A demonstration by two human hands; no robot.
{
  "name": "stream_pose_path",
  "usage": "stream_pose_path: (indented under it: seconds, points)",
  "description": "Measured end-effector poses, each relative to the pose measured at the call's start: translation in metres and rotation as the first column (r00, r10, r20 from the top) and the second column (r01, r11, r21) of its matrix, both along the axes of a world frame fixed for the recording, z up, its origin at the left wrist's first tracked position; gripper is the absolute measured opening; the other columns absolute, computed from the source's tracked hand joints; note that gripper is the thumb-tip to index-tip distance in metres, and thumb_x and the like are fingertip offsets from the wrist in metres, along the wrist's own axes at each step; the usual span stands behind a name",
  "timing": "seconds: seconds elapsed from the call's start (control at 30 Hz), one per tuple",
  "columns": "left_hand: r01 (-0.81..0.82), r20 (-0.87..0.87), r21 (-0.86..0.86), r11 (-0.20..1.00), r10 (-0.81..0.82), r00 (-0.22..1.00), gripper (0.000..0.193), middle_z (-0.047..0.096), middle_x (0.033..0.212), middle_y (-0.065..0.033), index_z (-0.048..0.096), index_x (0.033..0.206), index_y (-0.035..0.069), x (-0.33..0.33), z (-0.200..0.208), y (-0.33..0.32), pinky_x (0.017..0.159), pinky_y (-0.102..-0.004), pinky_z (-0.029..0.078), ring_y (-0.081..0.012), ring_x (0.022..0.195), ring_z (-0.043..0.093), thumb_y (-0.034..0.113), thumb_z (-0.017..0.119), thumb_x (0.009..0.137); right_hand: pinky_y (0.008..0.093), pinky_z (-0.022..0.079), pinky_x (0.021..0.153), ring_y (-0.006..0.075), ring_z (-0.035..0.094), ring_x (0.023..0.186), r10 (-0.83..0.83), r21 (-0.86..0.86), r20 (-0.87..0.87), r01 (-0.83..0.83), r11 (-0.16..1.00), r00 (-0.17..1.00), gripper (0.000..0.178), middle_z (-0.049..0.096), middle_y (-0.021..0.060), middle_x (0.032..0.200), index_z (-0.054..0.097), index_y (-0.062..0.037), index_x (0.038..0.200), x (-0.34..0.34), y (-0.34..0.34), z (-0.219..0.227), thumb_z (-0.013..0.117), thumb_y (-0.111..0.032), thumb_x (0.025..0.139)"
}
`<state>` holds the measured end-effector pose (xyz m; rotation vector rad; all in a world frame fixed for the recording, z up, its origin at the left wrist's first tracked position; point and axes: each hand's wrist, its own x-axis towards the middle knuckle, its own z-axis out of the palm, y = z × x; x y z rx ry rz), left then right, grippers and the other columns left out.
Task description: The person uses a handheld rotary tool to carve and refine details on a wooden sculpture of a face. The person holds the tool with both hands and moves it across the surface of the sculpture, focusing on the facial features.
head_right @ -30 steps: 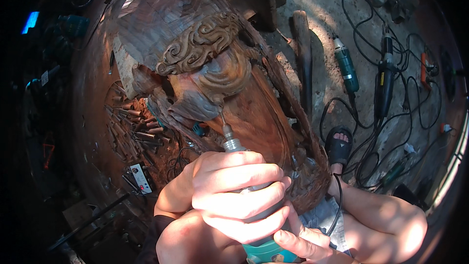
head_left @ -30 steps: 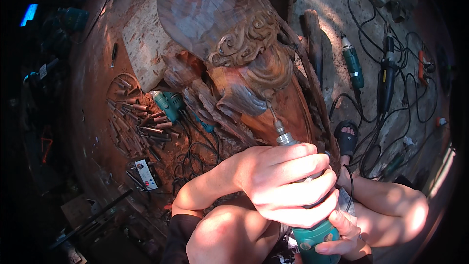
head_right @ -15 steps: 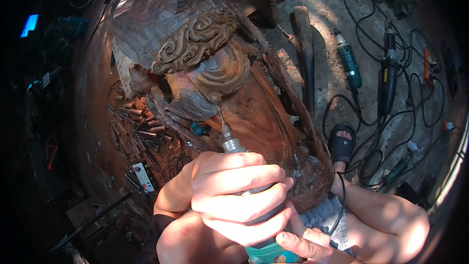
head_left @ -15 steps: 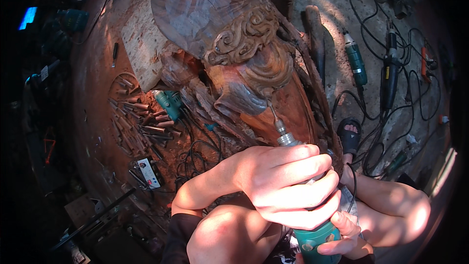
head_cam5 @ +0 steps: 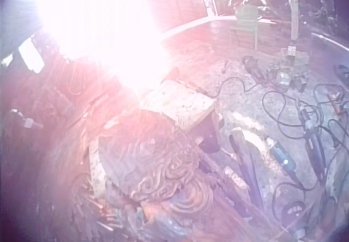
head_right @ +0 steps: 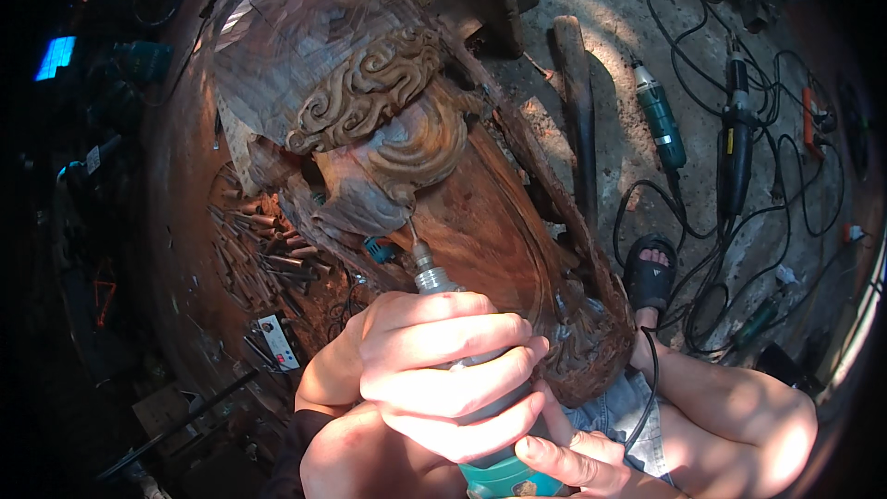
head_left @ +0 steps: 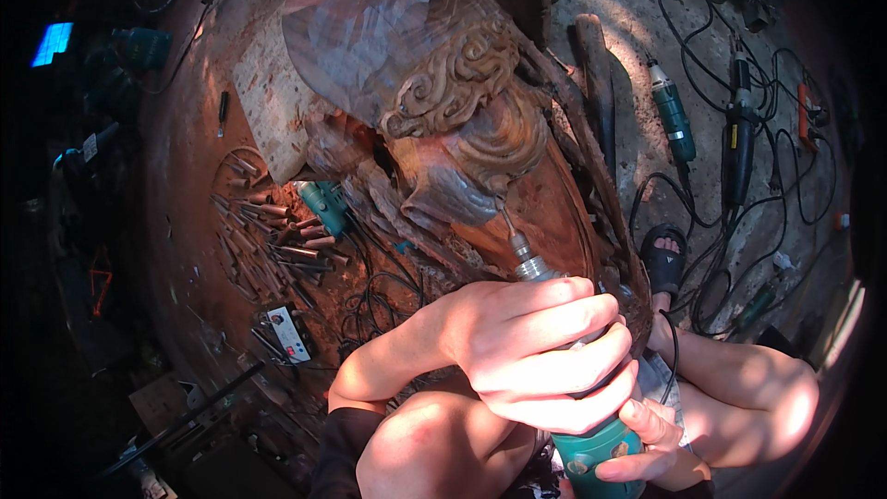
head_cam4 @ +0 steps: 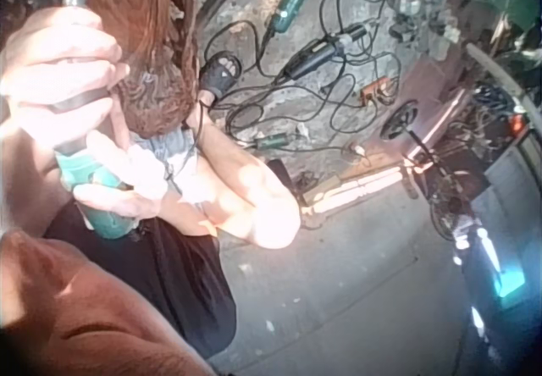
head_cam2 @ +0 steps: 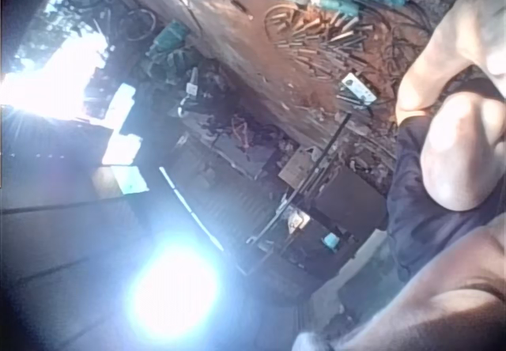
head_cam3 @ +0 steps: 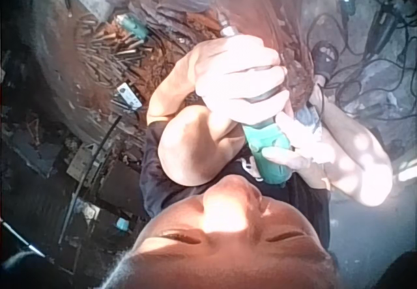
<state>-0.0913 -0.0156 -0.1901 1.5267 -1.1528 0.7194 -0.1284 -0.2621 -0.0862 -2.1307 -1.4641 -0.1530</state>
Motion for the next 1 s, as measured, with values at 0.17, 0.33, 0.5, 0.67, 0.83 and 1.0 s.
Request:
stream_pose_path:
  seconds: [0.17,0.33,0.5,0.67,0.83,1.0]
  points:
    - [0.03,0.051,0.042,0.999,-0.032,0.998,0.019,0.071,0.089,-0.0098,0.07,0.101,0.006,0.005,-0.001,0.003,0.061,-0.0349,0.055,-0.025,0.072,0.069,0.021,0.075,0.091,0.0308,0.07,0.075,0.0336,0.079,0.102,-0.057,0.008,-0.1,0.058,0.998,0.993,0.032,0.078,0.012,0.126,0.075,-0.0085,0.13,-0.006,0.005,0.001,0.078,-0.017,0.099]
    - [-0.042,-0.038,-0.007,0.999,0.042,0.998,0.019,0.071,0.089,-0.0108,0.07,0.101,0.006,-0.005,0.001,-0.001,0.061,-0.0357,0.054,-0.0257,0.072,0.069,0.022,0.075,0.091,0.03,0.071,0.076,0.0343,0.079,0.106,-0.1,0.0,-0.179,0.101,0.995,0.979,0.03,0.079,0.0114,0.127,0.076,-0.0074,0.129,-0.007,0.006,0.007,0.077,-0.017,0.1]
    - [-0.019,0.111,0.077,0.997,0.01,0.994,0.016,0.072,0.093,-0.0141,0.071,0.101,0.004,0.003,-0.006,0.006,0.063,-0.0372,0.057,-0.0275,0.076,0.071,0.017,0.073,0.092,0.0315,0.07,0.081,0.0334,0.078,0.109,-0.18,-0.008,-0.264,0.185,0.983,0.948,0.027,0.078,0.0109,0.13,0.077,-0.0072,0.128,-0.01,0.016,0.015,0.075,-0.015,0.102]
    - [-0.248,-0.081,-0.095,0.964,0.241,0.967,0.014,0.072,0.096,-0.0135,0.071,0.101,0.004,-0.022,0.012,-0.037,0.068,-0.0377,0.06,-0.0278,0.08,0.073,0.012,0.075,0.091,0.0323,0.068,0.083,0.0326,0.076,0.111,-0.165,0.013,-0.299,0.177,0.984,0.94,0.028,0.077,0.0107,0.131,0.075,-0.0069,0.129,-0.008,0.011,0.017,0.074,-0.016,0.102]
    - [-0.303,-0.032,-0.147,0.942,0.301,0.953,0.016,0.072,0.097,-0.0133,0.072,0.101,0.003,-0.012,0.001,-0.036,0.07,-0.0392,0.06,-0.0281,0.081,0.072,0.011,0.077,0.089,0.033,0.067,0.085,0.0318,0.074,0.114,-0.133,0.015,-0.383,0.151,0.988,0.914,0.029,0.075,0.0105,0.133,0.073,-0.0065,0.131,-0.008,0.009,0.012,0.073,-0.016,0.103]
    - [-0.307,0.014,-0.206,0.929,0.317,0.948,0.016,0.07,0.094,-0.0146,0.072,0.099,0.001,-0.002,0.0,-0.037,0.068,-0.0406,0.057,-0.0292,0.078,0.07,0.015,0.072,0.092,0.0338,0.065,0.087,0.031,0.072,0.116,-0.138,0.005,-0.448,0.157,0.988,0.883,0.031,0.074,0.0103,0.135,0.072,-0.0061,0.133,-0.012,0.008,0.018,0.071,-0.017,0.104]
